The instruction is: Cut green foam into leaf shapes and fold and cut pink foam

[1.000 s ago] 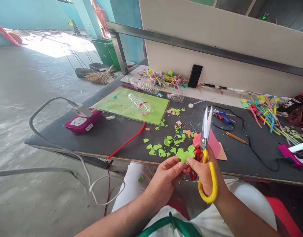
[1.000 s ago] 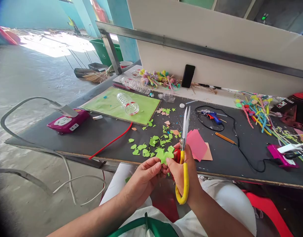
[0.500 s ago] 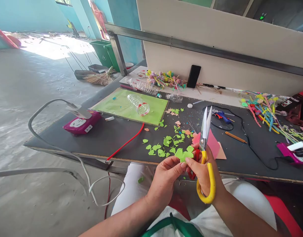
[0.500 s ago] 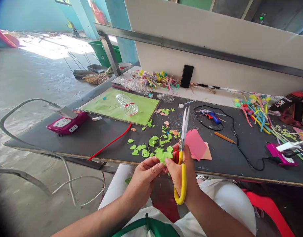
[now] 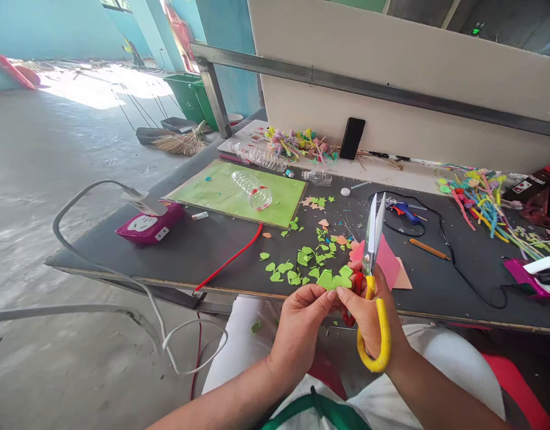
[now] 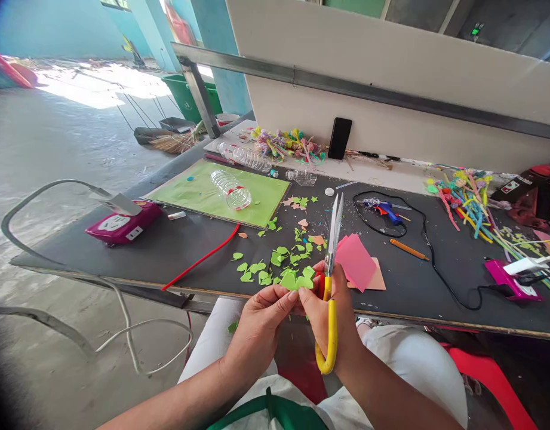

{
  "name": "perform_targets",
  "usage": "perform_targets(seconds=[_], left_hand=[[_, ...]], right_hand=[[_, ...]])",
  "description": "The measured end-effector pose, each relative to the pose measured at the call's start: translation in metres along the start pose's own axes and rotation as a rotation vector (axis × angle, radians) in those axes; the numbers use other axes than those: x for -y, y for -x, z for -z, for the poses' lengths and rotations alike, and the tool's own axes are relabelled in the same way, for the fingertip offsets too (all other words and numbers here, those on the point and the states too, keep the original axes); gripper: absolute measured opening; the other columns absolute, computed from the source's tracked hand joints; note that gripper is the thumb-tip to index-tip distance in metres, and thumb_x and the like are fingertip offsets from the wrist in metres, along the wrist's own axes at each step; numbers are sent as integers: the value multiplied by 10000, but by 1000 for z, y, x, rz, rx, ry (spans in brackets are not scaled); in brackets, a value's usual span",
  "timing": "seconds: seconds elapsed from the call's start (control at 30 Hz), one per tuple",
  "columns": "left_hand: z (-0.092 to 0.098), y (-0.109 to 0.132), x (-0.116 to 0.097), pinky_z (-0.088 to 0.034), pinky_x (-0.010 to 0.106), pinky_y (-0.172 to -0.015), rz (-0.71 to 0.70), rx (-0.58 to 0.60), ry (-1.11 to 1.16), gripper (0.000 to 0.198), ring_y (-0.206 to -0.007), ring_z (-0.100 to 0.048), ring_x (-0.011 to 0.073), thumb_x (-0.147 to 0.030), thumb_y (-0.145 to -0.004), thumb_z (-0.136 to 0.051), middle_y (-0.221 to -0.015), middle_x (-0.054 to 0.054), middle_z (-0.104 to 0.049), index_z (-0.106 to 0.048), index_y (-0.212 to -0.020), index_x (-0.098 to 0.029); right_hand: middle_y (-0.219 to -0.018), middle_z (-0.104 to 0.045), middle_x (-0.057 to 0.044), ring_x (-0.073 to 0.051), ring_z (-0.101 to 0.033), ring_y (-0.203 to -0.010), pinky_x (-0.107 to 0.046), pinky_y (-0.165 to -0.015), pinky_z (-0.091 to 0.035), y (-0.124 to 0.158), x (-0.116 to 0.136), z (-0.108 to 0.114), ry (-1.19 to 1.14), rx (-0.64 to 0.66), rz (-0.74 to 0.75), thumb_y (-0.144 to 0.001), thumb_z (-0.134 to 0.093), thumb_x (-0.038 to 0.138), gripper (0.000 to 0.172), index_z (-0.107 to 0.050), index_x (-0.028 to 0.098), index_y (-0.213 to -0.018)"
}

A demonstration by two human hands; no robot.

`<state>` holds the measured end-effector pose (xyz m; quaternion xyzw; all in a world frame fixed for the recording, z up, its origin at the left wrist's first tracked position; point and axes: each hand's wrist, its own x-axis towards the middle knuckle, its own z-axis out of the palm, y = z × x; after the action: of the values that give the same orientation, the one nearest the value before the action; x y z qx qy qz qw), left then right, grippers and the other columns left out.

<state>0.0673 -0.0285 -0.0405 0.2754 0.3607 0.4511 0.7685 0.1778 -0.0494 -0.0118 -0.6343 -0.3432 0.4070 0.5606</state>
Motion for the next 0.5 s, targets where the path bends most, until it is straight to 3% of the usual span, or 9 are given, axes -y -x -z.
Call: perform_targets(seconds=[0.13,0.27,0.4,0.5], left_hand=[[-1,1,1,-446,243,-651,-1,23,15,211,-608,-561,116,-311,-700,-765,-621,0,-645,-641,-649,-148],[4,-1,-7,-409,222,-605,-2,31,7,209,-576,-533,104,-299,-733,-736,-592,-3,-629,-622,-640,-152],[15,-8,-30,-367,200,-574,-82,2,-20,207,-559,-501,86,-276,-746,-725,-564,-9,-604,-608,-636,-147],[24,-12,-53,-368,204,-579,-146,-13,3,208,-560,-506,91,-270,-741,-724,-555,-9,-594,-590,-637,-150]], right_hand=[[-756,-528,65,-131,-570,-636,-234,-542,-541,-1,-2,2,-46,38,21,-696,-721,264,344,-496,279,-956],[-673,-523,85,-100,-514,-460,-202,-397,-457,0,2,4,-88,154,-17,-789,-667,387,293,-479,291,-992],[-623,-499,93,-69,-410,-362,-172,-310,-330,5,9,7,-89,231,-68,-829,-592,524,308,-478,291,-996],[-585,-445,100,-40,-302,-339,-161,-312,-279,12,5,8,-109,378,-178,-807,-582,596,353,-496,276,-928]])
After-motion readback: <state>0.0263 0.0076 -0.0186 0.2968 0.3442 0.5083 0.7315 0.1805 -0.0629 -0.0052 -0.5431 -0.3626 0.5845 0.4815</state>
